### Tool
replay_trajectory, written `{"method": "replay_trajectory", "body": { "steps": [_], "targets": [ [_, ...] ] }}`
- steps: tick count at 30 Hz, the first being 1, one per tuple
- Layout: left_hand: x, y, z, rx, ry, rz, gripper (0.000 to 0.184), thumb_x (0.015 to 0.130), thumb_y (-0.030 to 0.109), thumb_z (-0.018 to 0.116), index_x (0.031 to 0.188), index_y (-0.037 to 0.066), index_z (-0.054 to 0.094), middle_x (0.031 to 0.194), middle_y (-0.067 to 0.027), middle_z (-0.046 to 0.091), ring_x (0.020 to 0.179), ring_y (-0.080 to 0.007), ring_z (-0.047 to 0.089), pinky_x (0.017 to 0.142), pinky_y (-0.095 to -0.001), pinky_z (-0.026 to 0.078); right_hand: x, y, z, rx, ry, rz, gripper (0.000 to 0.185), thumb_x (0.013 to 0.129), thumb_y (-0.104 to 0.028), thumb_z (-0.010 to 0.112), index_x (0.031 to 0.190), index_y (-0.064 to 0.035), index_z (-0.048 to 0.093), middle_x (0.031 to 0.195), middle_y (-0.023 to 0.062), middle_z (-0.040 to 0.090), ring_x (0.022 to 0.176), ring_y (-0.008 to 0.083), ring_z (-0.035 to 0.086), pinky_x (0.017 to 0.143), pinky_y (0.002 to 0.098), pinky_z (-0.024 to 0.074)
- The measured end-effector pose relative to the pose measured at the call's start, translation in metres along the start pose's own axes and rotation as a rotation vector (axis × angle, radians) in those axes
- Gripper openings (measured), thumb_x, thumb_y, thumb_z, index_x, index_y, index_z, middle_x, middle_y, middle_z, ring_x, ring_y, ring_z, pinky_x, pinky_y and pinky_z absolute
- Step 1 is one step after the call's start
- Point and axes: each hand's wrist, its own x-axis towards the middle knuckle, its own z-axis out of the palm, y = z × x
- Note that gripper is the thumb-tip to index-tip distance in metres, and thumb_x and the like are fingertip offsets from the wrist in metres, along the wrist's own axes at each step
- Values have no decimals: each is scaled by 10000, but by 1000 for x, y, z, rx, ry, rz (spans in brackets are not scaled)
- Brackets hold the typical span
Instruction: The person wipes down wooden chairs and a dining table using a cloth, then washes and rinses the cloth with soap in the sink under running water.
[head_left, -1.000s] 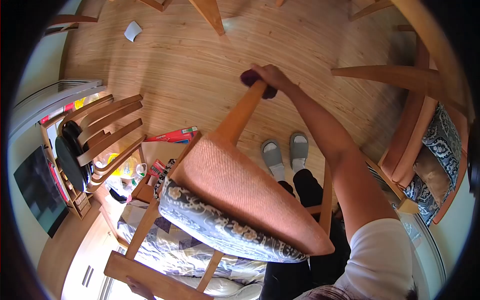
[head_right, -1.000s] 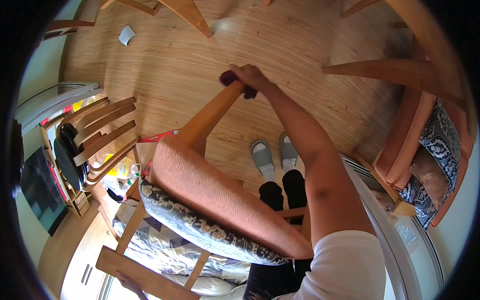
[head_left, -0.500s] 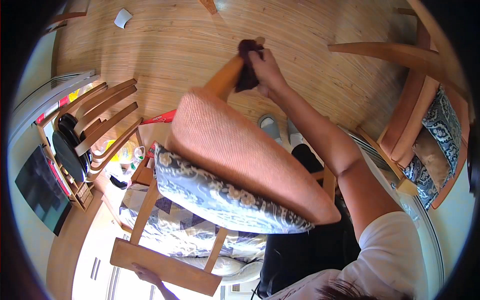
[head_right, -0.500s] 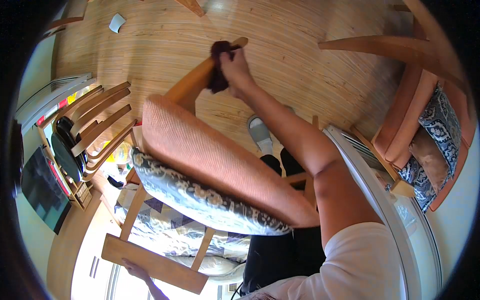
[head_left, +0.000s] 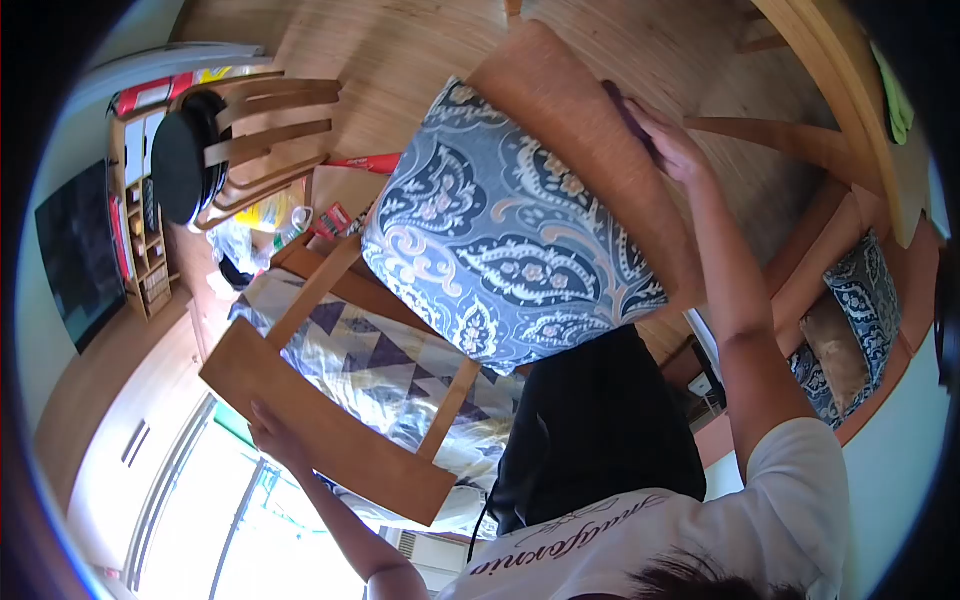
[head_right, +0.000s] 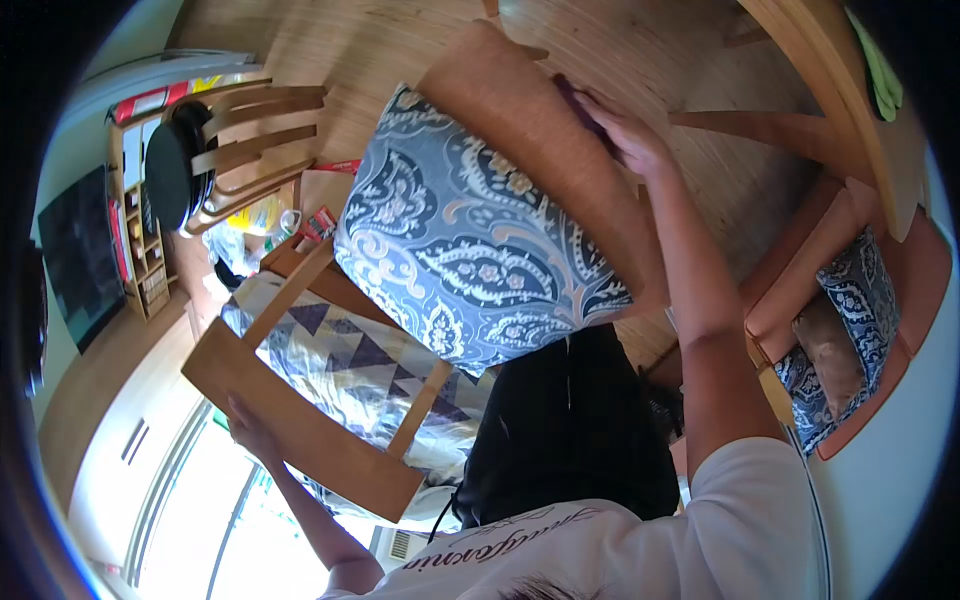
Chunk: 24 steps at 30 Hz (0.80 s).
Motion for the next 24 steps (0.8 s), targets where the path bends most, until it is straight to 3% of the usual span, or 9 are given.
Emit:
{"method": "replay_trajectory", "body": {
  "steps": [2,7,8,10,11,14,16,20,24],
  "targets": [
    [-1,-3,-3,-64,-8,-8,631,905,486,464,1104,-107,548,1008,-239,598,908,-294,607,736,-383,511,-32,-1,-2,-156,162,79,558,897,-332,563,1331,-24,395,1290,76,469,1160,142,449,956,253,376],
    [-17,8,-12,-180,30,75,629,892,514,478,1037,-94,548,916,-203,617,783,-258,619,683,-350,502,-88,36,-48,-228,34,67,520,873,-331,604,1268,-32,449,1179,61,529,1077,136,494,906,262,401],
    [-18,5,-13,-182,26,95,639,888,525,474,1040,-91,547,923,-207,617,794,-263,620,691,-351,503,-97,42,-59,-251,-39,60,504,866,-329,615,1247,-34,464,1146,52,544,1054,132,504,890,260,408],
    [-9,-6,-10,-135,37,147,667,878,555,463,1046,-85,546,939,-217,620,826,-282,626,712,-358,505,-123,46,-58,-310,58,42,492,863,-324,620,1231,-33,472,1120,43,550,1031,122,505,875,257,411],
    [-6,-14,-13,-150,-39,110,684,884,568,432,1142,-58,531,1046,-226,598,941,-324,599,807,-382,487,-135,46,-57,-363,129,33,480,861,-320,625,1216,-32,481,1094,33,556,1009,113,505,860,253,415],
    [-8,-17,-13,-105,48,222,694,869,598,429,1008,-68,566,932,-231,624,801,-320,630,687,-389,513,-160,55,-69,-410,92,2,441,861,-310,627,1183,-35,501,1041,15,557,941,103,499,825,249,411],
    [-13,-12,-17,-96,6,200,684,875,587,427,1045,-63,557,970,-241,613,857,-335,619,726,-399,505,-172,67,-85,-443,-6,-33,420,860,-312,628,1168,-47,523,1024,11,562,928,97,491,821,240,402],
    [-20,-7,-21,-56,-28,228,686,886,579,394,1081,-60,549,1026,-256,597,924,-359,605,786,-427,497,-203,102,-108,-346,40,-88,423,869,-338,610,1169,-50,532,978,20,591,882,103,511,807,248,412],
    [-20,-12,-20,-31,10,300,694,893,571,384,1185,-43,526,1124,-260,565,1012,-359,579,847,-422,482,-215,146,-122,-422,441,-30,400,900,-358,553,1162,-55,537,954,40,615,858,139,556,808,276,440]
  ]
}}
